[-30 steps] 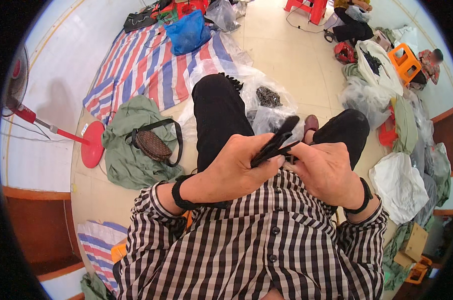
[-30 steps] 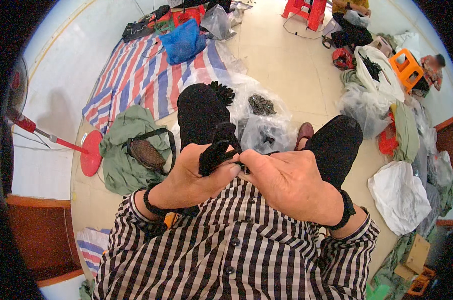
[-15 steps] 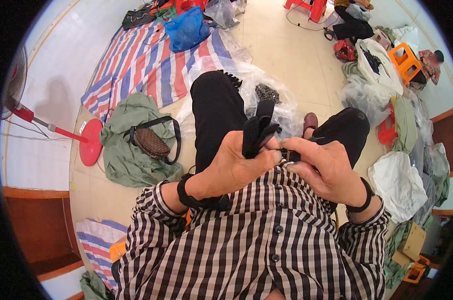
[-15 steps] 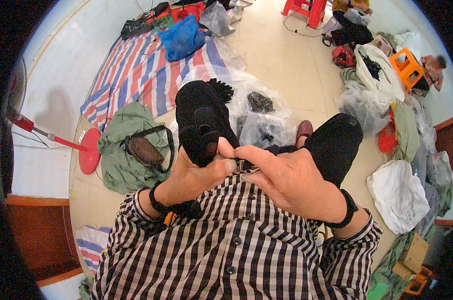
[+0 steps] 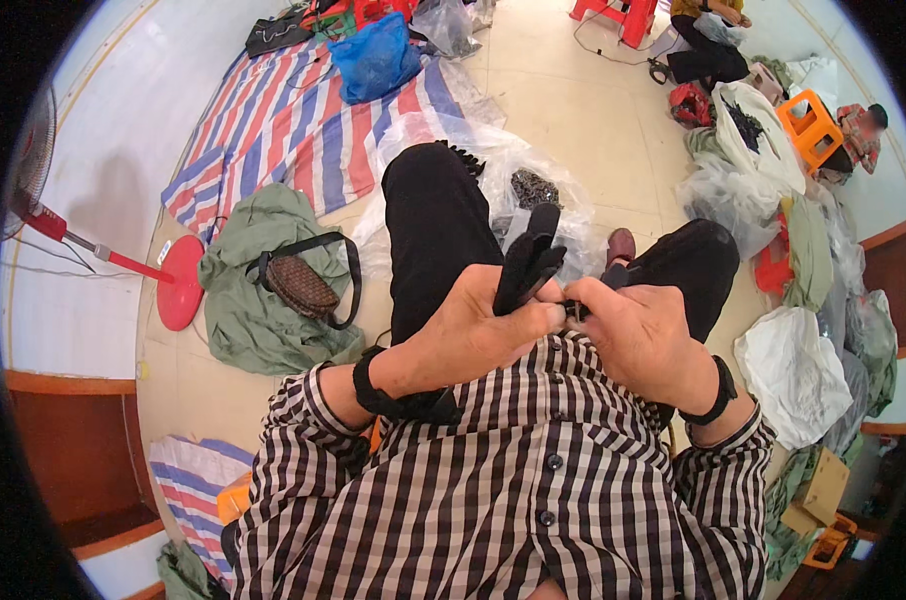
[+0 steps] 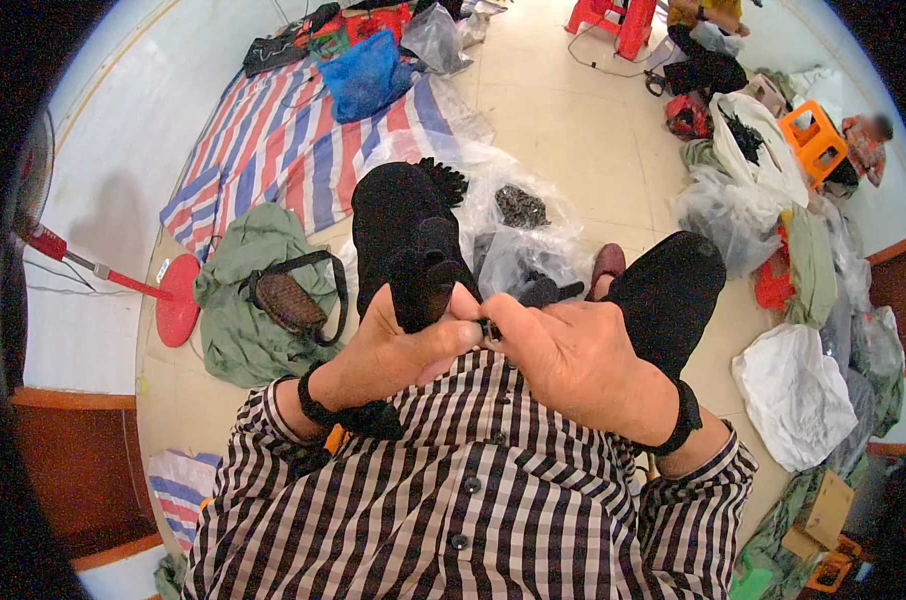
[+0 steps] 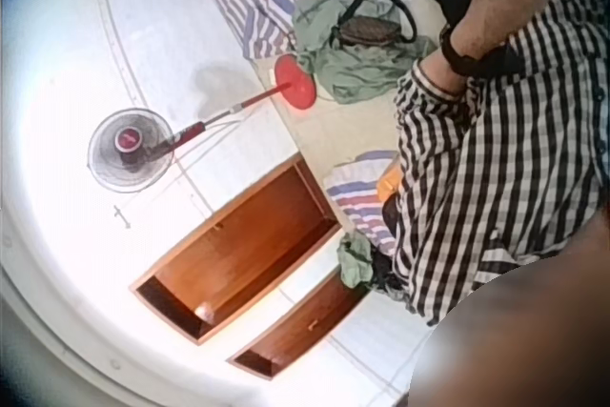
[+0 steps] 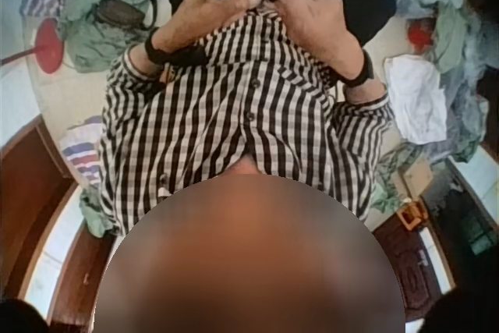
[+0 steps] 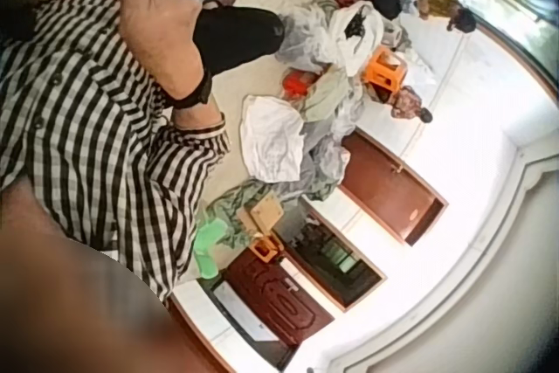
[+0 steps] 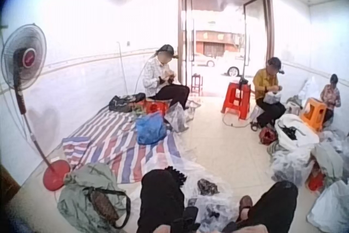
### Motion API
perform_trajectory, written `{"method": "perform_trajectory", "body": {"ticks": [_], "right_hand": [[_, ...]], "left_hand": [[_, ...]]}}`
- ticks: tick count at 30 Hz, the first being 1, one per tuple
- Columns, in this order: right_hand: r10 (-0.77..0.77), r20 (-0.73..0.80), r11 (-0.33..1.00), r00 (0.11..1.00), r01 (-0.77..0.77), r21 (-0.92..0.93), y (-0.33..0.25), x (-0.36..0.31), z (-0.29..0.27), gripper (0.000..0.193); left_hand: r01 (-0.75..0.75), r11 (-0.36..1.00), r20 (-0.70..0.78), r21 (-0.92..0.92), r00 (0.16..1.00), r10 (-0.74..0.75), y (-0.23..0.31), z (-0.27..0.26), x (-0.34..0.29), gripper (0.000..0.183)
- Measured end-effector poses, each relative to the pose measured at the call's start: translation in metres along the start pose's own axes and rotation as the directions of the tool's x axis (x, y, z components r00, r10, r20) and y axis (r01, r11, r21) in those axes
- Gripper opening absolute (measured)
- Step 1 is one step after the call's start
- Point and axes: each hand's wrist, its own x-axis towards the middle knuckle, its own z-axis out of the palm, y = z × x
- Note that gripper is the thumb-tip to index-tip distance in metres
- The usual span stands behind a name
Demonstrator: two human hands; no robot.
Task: Manually attaching small buckles or clips to black shoe straps.
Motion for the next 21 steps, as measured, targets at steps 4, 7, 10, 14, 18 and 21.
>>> {"method": "perform_trajectory", "body": {"ticks": [4,7,10,14,18,21], "right_hand": [[-0.034,-0.012,0.999,0.999,0.034,-0.021,0.002,-0.001,-0.003,0.029],[0.012,-0.021,0.996,1.0,-0.01,0.09,0.001,-0.001,-0.004,0.03],[0.079,-0.05,0.979,0.996,-0.068,0.194,-0.002,-0.001,-0.002,0.028],[0.068,-0.046,0.983,0.997,-0.059,0.174,-0.003,0.001,-0.003,0.026],[0.033,-0.05,0.993,0.998,-0.027,0.112,-0.002,0.001,-0.001,0.024],[0.013,-0.03,0.998,0.999,-0.012,0.061,-0.003,0.003,-0.003,0.022]], "left_hand": [[0.026,1.0,0.032,0.008,0.999,-0.027,0.001,-0.002,0.0,0.013],[0.061,0.998,0.099,0.004,0.993,-0.061,0.002,-0.003,-0.001,0.015],[0.026,0.999,0.091,0.021,0.995,-0.028,0.005,-0.001,-0.001,0.015],[0.073,0.997,0.108,0.038,0.991,-0.076,0.007,-0.001,-0.001,0.013],[0.015,0.988,-0.029,0.156,1.0,-0.011,0.005,0.003,0.0,0.008],[-0.082,0.981,-0.064,0.176,0.993,0.095,-0.008,0.004,-0.001,0.006]]}}
